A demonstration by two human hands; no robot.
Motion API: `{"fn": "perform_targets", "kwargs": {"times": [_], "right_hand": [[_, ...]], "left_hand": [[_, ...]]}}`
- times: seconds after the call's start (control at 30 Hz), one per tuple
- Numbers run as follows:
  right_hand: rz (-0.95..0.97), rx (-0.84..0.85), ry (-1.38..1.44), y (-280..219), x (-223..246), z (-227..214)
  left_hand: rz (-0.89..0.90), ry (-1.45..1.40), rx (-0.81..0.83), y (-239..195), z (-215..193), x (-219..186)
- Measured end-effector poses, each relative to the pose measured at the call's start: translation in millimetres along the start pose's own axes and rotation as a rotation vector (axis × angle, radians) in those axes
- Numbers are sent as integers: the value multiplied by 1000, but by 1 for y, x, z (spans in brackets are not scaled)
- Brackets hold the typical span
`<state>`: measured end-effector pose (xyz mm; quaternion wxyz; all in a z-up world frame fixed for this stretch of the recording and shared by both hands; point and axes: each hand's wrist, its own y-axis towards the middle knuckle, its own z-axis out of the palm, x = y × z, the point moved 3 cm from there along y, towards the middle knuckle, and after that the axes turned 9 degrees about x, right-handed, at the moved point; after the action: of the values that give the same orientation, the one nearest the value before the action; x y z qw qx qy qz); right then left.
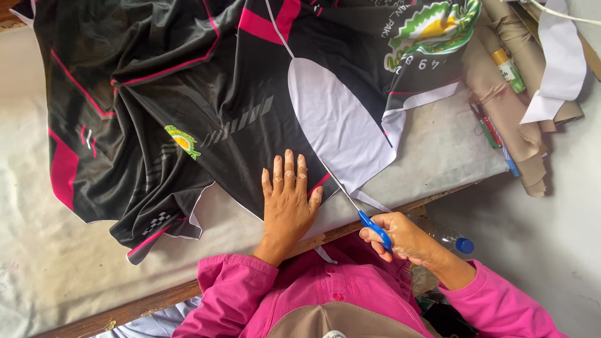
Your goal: Cutting a specific pattern piece out of printed jersey fabric using scissors on a workbench.
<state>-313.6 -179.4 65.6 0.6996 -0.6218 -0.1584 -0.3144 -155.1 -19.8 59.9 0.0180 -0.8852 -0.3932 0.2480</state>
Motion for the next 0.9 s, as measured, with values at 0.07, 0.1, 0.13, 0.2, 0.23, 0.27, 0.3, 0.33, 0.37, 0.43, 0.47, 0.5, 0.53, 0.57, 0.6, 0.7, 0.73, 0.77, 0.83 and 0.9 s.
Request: {"fn": "perform_targets", "kwargs": {"times": [0.07, 0.1, 0.13, 0.2, 0.23, 0.27, 0.3, 0.33, 0.37, 0.43, 0.47, 0.5, 0.53, 0.57, 0.6, 0.7, 0.73, 0.77, 0.83, 0.9], "right_hand": [[7, -2, -2, -5, 9, 4], [15, 1, 14, -8, 13, 5], [26, 3, 32, -10, 17, 7], [13, 11, 50, -10, 16, 5], [3, 20, 68, -10, 15, 5], [-2, 19, 67, -8, 16, 6], [-11, 24, 79, -7, 17, 7], [-22, 29, 92, -5, 19, 7], [-29, 28, 91, -3, 18, 7], [-56, 32, 88, 2, 18, 6], [-59, 30, 90, 2, 20, 7], [-43, 22, 95, 3, 22, 7], [-21, 13, 101, 4, 22, 8], [-19, 11, 104, 2, 30, 10], [62, 44, 51, 1, 34, 12], [150, 67, 5, 0, 39, 16], [151, 60, 8, 0, 39, 18], [154, 57, 13, 2, 36, 17], [147, 60, 46, 5, 31, 16], [155, 52, 60, 5, 29, 17]], "left_hand": [[10, -2, -27, 2, 1, 0], [28, -15, -58, 4, 1, 0], [45, -28, -86, 5, 1, 0], [71, 12, -170, 27, -15, 1], [95, 50, -251, 37, -24, 1], [98, 51, -255, 53, -20, 9], [71, 73, -322, 69, -19, 18], [46, 96, -391, 85, -19, 26], [50, 99, -396, 90, -18, 33], [-11, 115, -367, 102, -15, 48], [-8, 116, -368, 101, -19, 48], [-19, 103, -347, 100, -22, 49], [-32, 87, -321, 97, -23, 50], [-31, 86, -318, 97, -26, 49], [-49, 140, -346, 95, -29, 47], [-66, 175, -354, 93, -34, 45], [-66, 159, -339, 92, -35, 44], [-63, 157, -334, 93, -35, 45], [-71, 161, -315, 94, -34, 46], [-69, 166, -323, 94, -35, 45]]}}
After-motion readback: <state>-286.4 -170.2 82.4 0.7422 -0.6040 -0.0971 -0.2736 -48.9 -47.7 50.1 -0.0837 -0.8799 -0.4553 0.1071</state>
